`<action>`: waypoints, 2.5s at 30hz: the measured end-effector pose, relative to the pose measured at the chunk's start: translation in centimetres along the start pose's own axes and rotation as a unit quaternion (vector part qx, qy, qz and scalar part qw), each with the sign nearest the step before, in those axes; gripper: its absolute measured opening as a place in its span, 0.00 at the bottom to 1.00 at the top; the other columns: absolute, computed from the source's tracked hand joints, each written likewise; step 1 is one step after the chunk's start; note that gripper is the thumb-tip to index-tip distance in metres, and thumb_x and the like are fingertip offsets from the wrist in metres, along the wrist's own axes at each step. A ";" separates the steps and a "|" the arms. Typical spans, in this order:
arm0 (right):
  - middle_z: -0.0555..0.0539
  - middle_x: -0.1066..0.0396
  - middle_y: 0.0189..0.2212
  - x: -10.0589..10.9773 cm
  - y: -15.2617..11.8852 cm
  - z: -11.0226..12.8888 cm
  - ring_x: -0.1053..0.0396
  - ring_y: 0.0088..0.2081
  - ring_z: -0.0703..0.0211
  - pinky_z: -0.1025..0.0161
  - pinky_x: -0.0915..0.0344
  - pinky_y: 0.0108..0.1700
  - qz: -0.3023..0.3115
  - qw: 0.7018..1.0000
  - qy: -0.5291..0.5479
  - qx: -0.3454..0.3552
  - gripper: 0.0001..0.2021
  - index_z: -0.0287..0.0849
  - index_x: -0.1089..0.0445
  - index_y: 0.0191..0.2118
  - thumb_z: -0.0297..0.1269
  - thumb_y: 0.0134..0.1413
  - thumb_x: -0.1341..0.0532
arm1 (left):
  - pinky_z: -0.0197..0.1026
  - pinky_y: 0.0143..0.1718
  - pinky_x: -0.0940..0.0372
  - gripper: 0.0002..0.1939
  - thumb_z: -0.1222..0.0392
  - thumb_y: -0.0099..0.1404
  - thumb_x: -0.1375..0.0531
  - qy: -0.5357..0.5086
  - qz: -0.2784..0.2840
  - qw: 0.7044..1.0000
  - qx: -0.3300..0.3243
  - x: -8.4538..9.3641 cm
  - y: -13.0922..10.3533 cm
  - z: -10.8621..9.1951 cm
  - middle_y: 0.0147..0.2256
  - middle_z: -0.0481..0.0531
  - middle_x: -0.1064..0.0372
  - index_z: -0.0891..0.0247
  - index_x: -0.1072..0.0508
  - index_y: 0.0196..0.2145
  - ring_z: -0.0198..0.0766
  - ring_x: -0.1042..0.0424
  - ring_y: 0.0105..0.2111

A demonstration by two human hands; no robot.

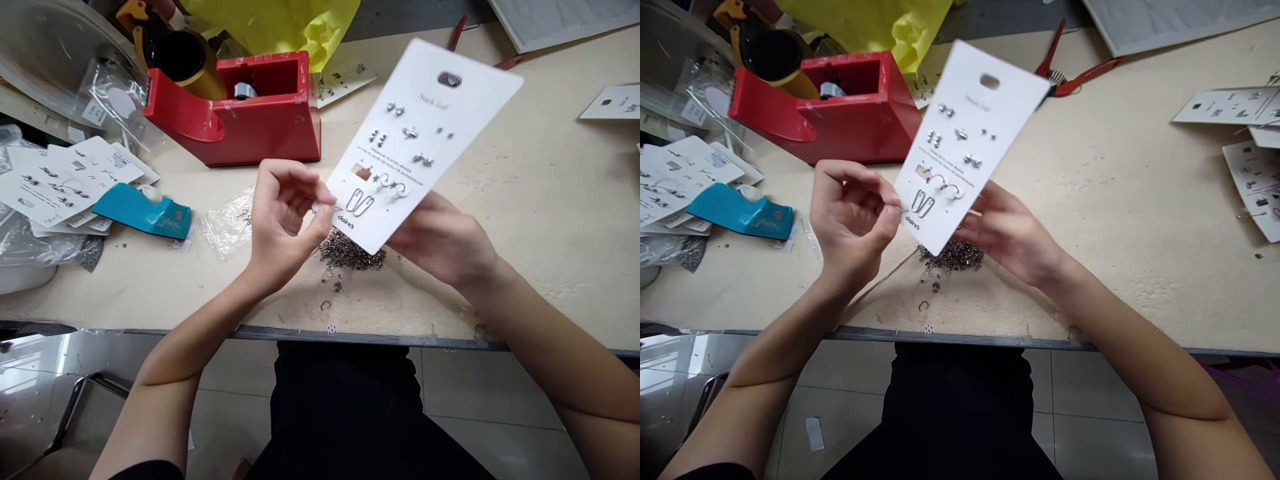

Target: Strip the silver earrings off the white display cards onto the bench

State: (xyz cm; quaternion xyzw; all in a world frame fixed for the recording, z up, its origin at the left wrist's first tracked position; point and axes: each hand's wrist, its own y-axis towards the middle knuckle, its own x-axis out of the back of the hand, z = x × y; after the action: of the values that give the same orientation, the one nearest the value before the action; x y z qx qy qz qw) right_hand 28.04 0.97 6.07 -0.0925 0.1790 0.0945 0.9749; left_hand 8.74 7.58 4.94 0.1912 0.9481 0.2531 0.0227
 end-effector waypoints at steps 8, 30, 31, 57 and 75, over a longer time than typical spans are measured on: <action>0.45 0.22 0.40 -1.4 -0.3 -1.0 0.22 0.36 0.57 0.57 0.20 0.42 -0.015 0.999 -0.038 0.034 0.14 0.44 0.34 0.49 0.44 0.63 0.38 | 0.37 0.41 0.26 0.15 0.63 0.64 0.35 0.067 0.043 0.997 -0.007 -0.2 -0.8 0.4 0.37 0.45 0.31 0.54 0.34 0.46 0.30 0.26 0.36; 0.45 0.22 0.33 -1.9 -1.1 -1.9 0.23 0.36 0.54 0.54 0.24 0.39 -0.040 0.930 -0.343 0.128 0.11 0.43 0.26 0.37 0.38 0.66 0.45 | 0.32 0.42 0.26 0.17 0.67 0.61 0.33 0.060 0.000 0.997 -0.039 -0.4 -0.9 0.2 0.38 0.46 0.32 0.57 0.32 0.45 0.28 0.25 0.36; 0.46 0.22 0.32 -1.9 -1.1 -1.9 0.23 0.35 0.54 0.54 0.25 0.38 -0.036 0.923 -0.357 0.139 0.11 0.43 0.26 0.38 0.38 0.66 0.46 | 0.33 0.41 0.26 0.16 0.65 0.61 0.33 0.063 0.008 0.998 -0.026 -0.3 -0.8 0.2 0.38 0.46 0.32 0.56 0.32 0.44 0.28 0.25 0.36; 0.50 0.23 0.37 -0.9 -0.9 -0.5 0.24 0.36 0.63 0.65 0.27 0.37 0.044 0.868 -0.375 0.322 0.14 0.50 0.32 0.50 0.25 0.66 0.45 | 0.36 0.27 0.33 0.23 0.39 0.54 0.31 -0.195 0.266 0.925 0.186 1.2 1.5 -1.7 0.28 0.46 0.35 0.61 0.31 0.27 0.31 0.32 0.26; 0.50 0.30 0.25 -0.8 -0.4 -1.0 0.33 0.26 0.66 0.67 0.32 0.29 0.019 0.758 -0.512 0.403 0.06 0.40 0.35 0.37 0.22 0.62 0.43 | 0.29 0.38 0.35 0.05 0.67 0.63 0.35 -0.088 0.326 0.926 0.169 1.3 1.0 -1.2 0.33 0.46 0.33 0.62 0.29 0.32 0.28 0.31 0.34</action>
State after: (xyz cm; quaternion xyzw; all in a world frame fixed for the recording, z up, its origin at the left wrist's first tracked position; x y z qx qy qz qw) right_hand 27.01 0.21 5.50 0.3744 -0.3234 0.0652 0.8666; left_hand 7.75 8.32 6.54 0.5124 0.8563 0.0642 -0.0103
